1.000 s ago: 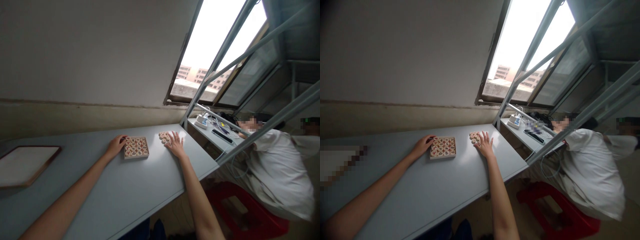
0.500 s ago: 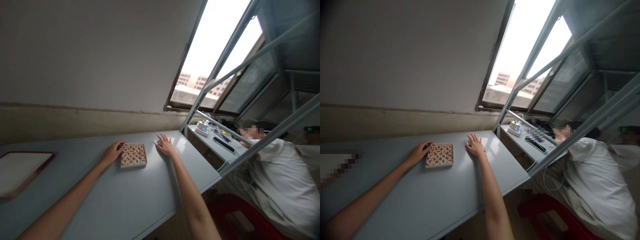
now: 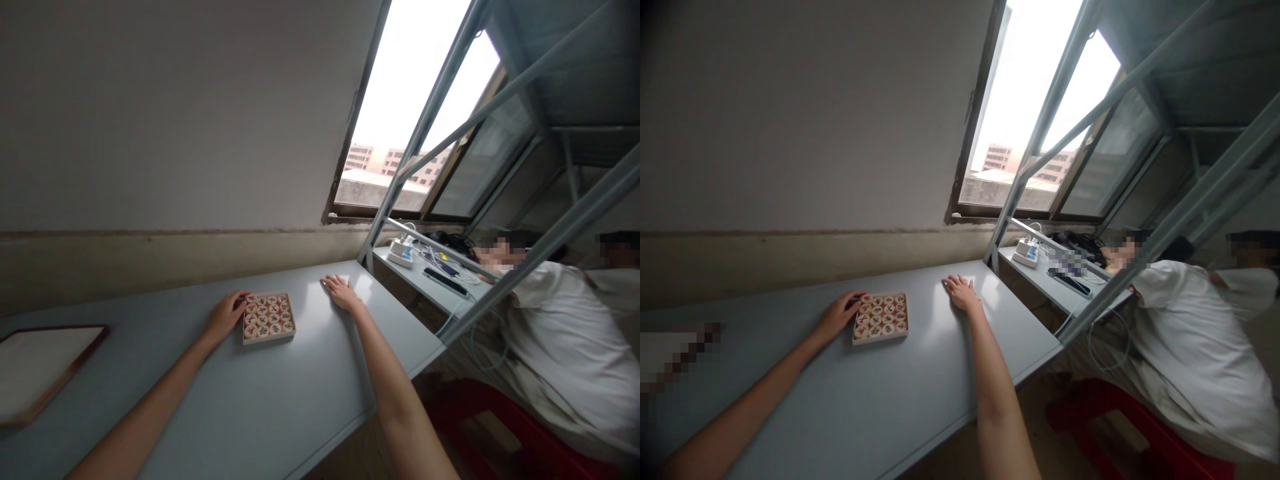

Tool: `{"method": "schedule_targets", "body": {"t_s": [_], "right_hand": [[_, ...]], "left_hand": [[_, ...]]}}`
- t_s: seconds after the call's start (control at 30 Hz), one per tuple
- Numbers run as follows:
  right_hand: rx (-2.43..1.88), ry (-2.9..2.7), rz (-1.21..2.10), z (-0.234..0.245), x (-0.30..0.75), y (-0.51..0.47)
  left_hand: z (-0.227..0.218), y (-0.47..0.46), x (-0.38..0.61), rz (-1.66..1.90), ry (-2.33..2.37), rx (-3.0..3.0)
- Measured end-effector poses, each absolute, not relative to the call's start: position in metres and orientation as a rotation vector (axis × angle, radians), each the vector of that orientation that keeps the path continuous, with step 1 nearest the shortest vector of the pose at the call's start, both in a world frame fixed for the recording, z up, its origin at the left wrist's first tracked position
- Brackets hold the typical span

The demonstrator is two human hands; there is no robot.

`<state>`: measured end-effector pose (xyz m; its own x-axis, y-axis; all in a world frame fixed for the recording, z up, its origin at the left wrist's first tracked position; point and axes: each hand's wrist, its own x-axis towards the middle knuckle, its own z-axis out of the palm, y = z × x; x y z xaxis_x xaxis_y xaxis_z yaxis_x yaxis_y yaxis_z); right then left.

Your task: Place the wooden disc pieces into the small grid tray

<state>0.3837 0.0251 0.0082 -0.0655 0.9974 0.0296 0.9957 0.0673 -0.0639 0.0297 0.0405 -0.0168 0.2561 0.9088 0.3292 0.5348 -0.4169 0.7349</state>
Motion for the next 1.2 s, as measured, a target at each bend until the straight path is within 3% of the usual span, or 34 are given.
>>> {"method": "schedule_targets", "body": {"t_s": [0.43,0.6,0.7,0.93,1.2], "right_hand": [[-2.173,-2.166,-0.039,0.000,0.396,0.025],[-2.190,-2.178,-0.089,0.020,0.386,0.027],[-1.952,-2.200,-0.239,0.043,0.350,0.026],[-1.363,-2.703,-0.011,0.064,0.228,0.017],[-1.369,-2.649,-0.205,0.051,0.189,0.027]], "left_hand": [[-0.014,0.039,0.030,1.050,1.292,2.030],[-0.012,0.038,0.031,1.055,1.301,1.991],[-0.012,0.039,0.031,1.031,1.271,1.943],[-0.013,0.039,0.031,1.033,1.264,1.924],[-0.019,0.044,0.030,1.047,1.268,1.921]]}}
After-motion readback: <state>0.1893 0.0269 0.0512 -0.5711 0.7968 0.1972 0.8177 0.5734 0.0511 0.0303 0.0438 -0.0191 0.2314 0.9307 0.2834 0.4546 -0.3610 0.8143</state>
